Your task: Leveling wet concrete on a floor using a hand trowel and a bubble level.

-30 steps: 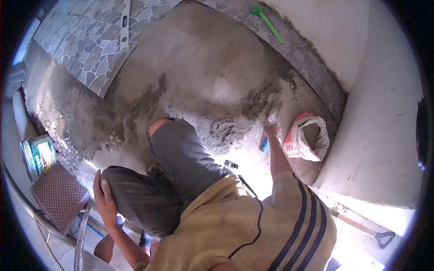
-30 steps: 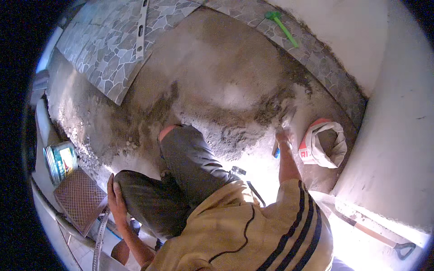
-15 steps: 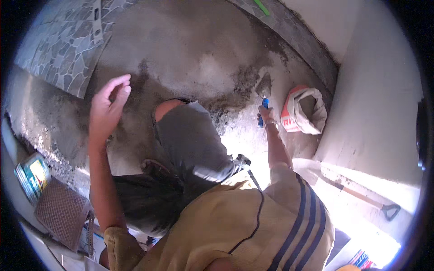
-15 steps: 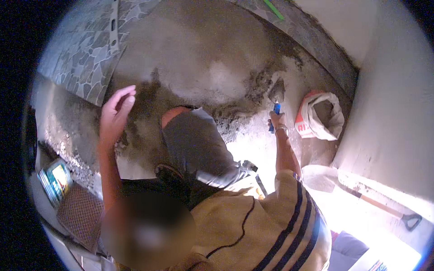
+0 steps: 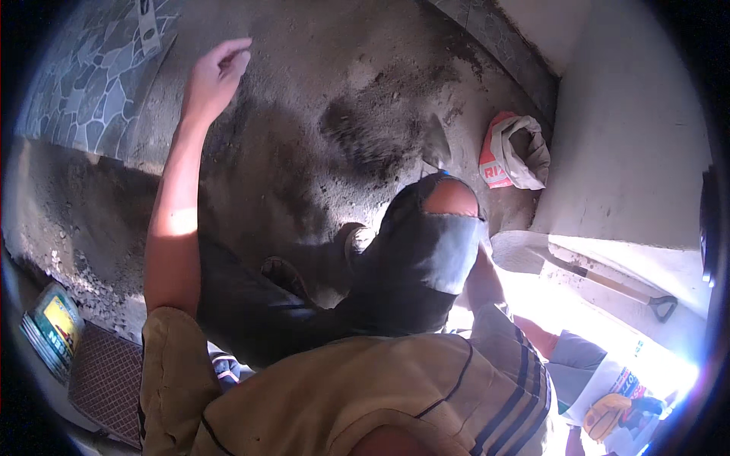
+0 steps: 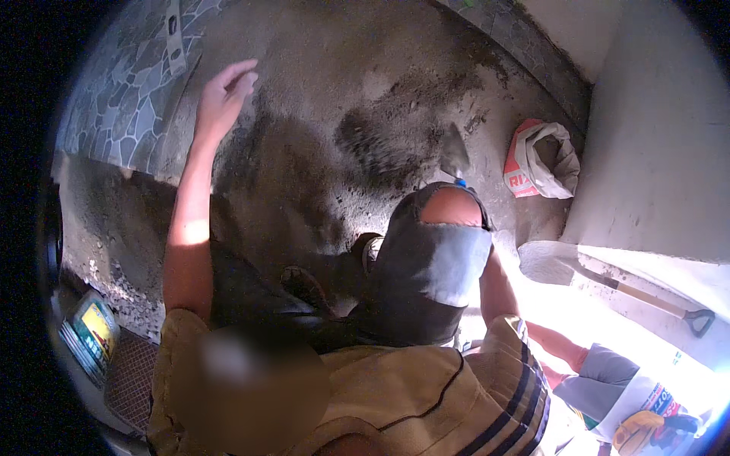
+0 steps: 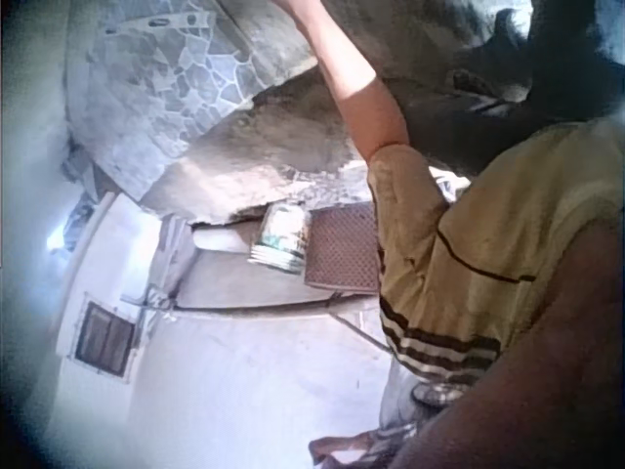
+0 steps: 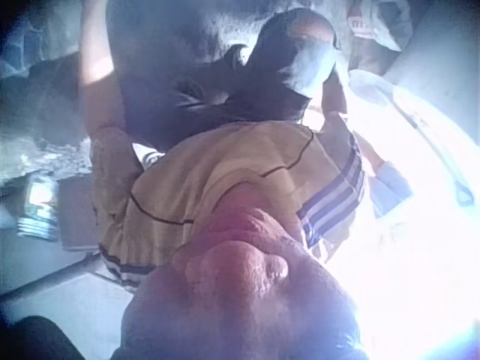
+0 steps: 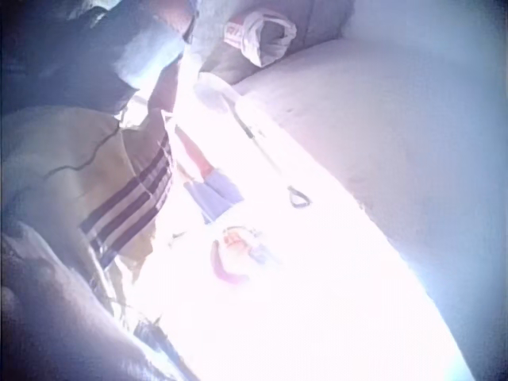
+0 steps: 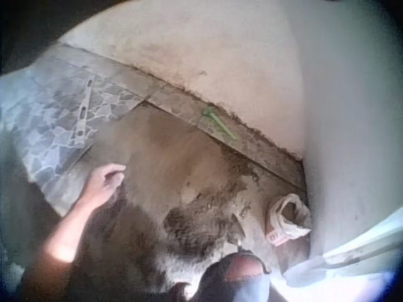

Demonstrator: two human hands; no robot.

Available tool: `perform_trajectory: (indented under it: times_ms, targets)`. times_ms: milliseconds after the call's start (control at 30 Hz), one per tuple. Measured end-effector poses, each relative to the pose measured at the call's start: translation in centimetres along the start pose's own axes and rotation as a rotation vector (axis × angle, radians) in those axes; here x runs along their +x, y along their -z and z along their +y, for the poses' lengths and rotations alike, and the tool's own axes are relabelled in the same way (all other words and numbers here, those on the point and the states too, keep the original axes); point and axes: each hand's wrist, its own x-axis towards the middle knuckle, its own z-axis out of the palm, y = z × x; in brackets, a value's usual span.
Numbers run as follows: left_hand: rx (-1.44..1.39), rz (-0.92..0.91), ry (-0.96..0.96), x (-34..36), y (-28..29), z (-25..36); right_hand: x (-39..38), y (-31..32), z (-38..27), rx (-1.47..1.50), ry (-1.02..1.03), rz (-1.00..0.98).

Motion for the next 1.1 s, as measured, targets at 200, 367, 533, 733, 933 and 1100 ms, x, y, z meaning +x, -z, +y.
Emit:
perform_trajectory:
  times_ms: [200, 367, 533, 733, 933, 1100]
  targets:
    - [-0.121, 0.005, 0.067, 0.7, -0.4, -0.1, -2.1, 2.1, -2.7, 0.248, -0.110, -0.100]
    - [-0.053, 0.052, 0.211, 0.2, 1.1, -3.9, -7.8, 4.9, -7.7, -0.129, 0.346, 0.083]
    - [0.017, 0.240, 0.048, 1.7, 0.5, -6.4, -4.5, 12.0, -4.5, -0.474, 0.533, 0.091]
    - [0.025, 0.228, -0.098, 0.8, 2.3, -3.1, 1.8, 15.3, -13.8, -0.717, 0.811, -0.309]
    - [0.217, 0.203, -0.033, -3.7, 2.1, 5.9, -0.8, 5.6, -6.1, -0.863, 1.299, -0.928]
    - [0.406, 0.214, -0.009, -7.8, 2.1, 8.6, -0.6, 3.0, -8.4, -1.052, 1.149, -0.826]
